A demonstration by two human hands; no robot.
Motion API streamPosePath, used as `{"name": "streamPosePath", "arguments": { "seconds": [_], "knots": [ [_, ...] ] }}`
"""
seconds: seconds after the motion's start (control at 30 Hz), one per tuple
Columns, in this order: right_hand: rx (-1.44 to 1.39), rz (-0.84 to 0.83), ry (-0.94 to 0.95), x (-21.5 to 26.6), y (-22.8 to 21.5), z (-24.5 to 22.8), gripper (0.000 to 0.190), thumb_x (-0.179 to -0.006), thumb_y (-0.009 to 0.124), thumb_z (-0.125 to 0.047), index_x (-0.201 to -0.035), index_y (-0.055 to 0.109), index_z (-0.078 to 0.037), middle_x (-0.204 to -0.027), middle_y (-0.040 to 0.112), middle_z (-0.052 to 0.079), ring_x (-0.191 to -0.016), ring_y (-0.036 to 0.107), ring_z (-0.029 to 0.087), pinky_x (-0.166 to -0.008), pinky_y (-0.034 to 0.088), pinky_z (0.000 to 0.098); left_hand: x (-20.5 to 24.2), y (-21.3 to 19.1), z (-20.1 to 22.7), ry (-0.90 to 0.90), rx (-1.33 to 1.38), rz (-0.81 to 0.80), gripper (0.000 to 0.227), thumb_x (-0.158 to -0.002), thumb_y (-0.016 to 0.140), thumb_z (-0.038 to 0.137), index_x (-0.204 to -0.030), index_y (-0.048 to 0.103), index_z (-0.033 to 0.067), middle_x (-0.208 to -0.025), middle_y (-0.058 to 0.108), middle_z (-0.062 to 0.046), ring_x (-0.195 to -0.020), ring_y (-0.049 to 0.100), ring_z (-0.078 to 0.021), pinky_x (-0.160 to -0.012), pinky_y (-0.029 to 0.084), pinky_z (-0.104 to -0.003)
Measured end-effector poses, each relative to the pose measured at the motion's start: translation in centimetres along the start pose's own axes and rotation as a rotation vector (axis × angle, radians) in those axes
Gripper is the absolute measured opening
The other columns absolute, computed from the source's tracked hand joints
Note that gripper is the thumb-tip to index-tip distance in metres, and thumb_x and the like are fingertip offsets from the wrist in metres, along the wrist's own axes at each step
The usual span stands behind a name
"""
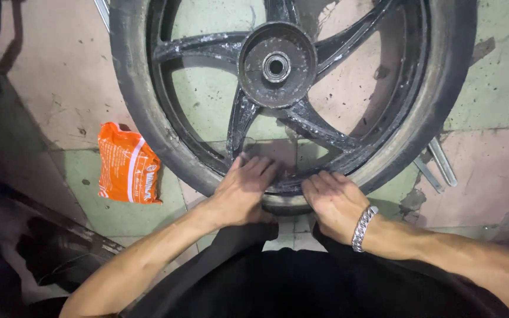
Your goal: Removing a motorcycle tire from the rim using tire irons
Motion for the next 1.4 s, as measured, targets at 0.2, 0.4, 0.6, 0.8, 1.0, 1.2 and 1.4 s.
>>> {"name": "streamPosePath", "arguments": {
  "seconds": [0.2,0.4,0.6,0.8,1.0,1.2,1.4],
  "knots": [
    [-0.005,-0.043,0.001,-0.1,0.6,0.4,0.054,-0.051,0.078,-0.015,-0.103,0.066,-0.010,-0.090,0.068,0.006,-0.093,0.065,0.026,-0.083,0.050,0.0403,-0.9,-0.1,-0.5,0.060,0.022,0.021,0.098,-0.048,0.089,0.050,-0.129,0.058,0.0032,-0.112,0.062,-0.013,-0.108,0.058,-0.0346,-0.099,0.039,-0.060],
    [0.010,-0.073,0.032,0.0,-0.3,-0.4,0.053,-0.055,0.075,-0.017,-0.107,0.065,-0.011,-0.087,0.067,0.004,-0.088,0.066,0.024,-0.080,0.052,0.0386,-0.7,1.3,0.0,0.175,0.076,-0.070,0.080,-0.059,0.088,0.043,-0.123,0.061,0.0039,-0.118,0.062,-0.013,-0.111,0.060,-0.0353,-0.096,0.043,-0.060],
    [0.035,-0.247,0.062,0.7,-0.2,-0.2,0.064,-0.057,0.078,-0.017,-0.118,0.064,-0.007,-0.092,0.073,0.006,-0.090,0.072,0.026,-0.081,0.055,0.0418,1.0,4.1,1.4,0.113,-0.015,0.009,0.070,-0.070,0.083,0.041,-0.129,0.062,0.0093,-0.117,0.060,-0.014,-0.109,0.060,-0.0367,-0.090,0.047,-0.052],
    [-0.094,-0.272,0.072,2.3,0.4,0.9,0.048,-0.066,0.070,-0.022,-0.114,0.069,-0.014,-0.082,0.076,0.005,-0.082,0.075,0.028,-0.072,0.060,0.0420,1.9,5.5,1.3,0.078,-0.082,-0.025,0.048,-0.066,0.078,0.016,-0.111,0.068,0.0043,-0.089,0.071,-0.012,-0.095,0.066,-0.0333,-0.086,0.051,-0.043],
    [-0.108,-0.353,0.094,1.7,-0.2,0.5,0.073,-0.060,0.081,-0.036,-0.128,0.062,-0.020,-0.088,0.074,0.010,-0.087,0.075,0.036,-0.080,0.062,0.0541,0.2,6.3,2.2,-0.056,-0.076,-0.277,0.059,-0.062,0.083,0.032,-0.114,0.070,0.0079,-0.095,0.076,-0.010,-0.105,0.064,-0.0357,-0.082,0.051,-0.053],
    [-0.097,-0.596,0.183,-0.8,-0.6,0.7,0.049,-0.055,0.081,-0.054,-0.087,0.078,-0.016,-0.077,0.076,0.006,-0.086,0.077,0.031,-0.075,0.062,0.0455,-1.0,9.9,1.2,-0.166,-0.174,-0.446,0.055,-0.068,0.081,0.044,-0.106,0.076,0.0050,-0.097,0.077,-0.013,-0.105,0.070,-0.0344,-0.086,0.054,-0.059],
    [-0.227,-0.708,0.174,-0.5,0.2,0.4,0.050,-0.057,0.082,-0.052,-0.093,0.079,-0.017,-0.081,0.078,0.010,-0.092,0.076,0.035,-0.079,0.061,0.0471,-0.6,8.2,2.8,-0.176,-0.149,-0.496,0.040,-0.071,0.073,0.034,-0.100,0.077,0.0065,-0.097,0.077,-0.012,-0.113,0.065,-0.0338,-0.093,0.046,-0.065]
  ]
}}
Point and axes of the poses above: each hand's wrist, its own x-axis away from the middle knuckle, its own y-axis out of the palm, z = x × y, the point moved 2 cm from there along -x, towards the middle knuckle
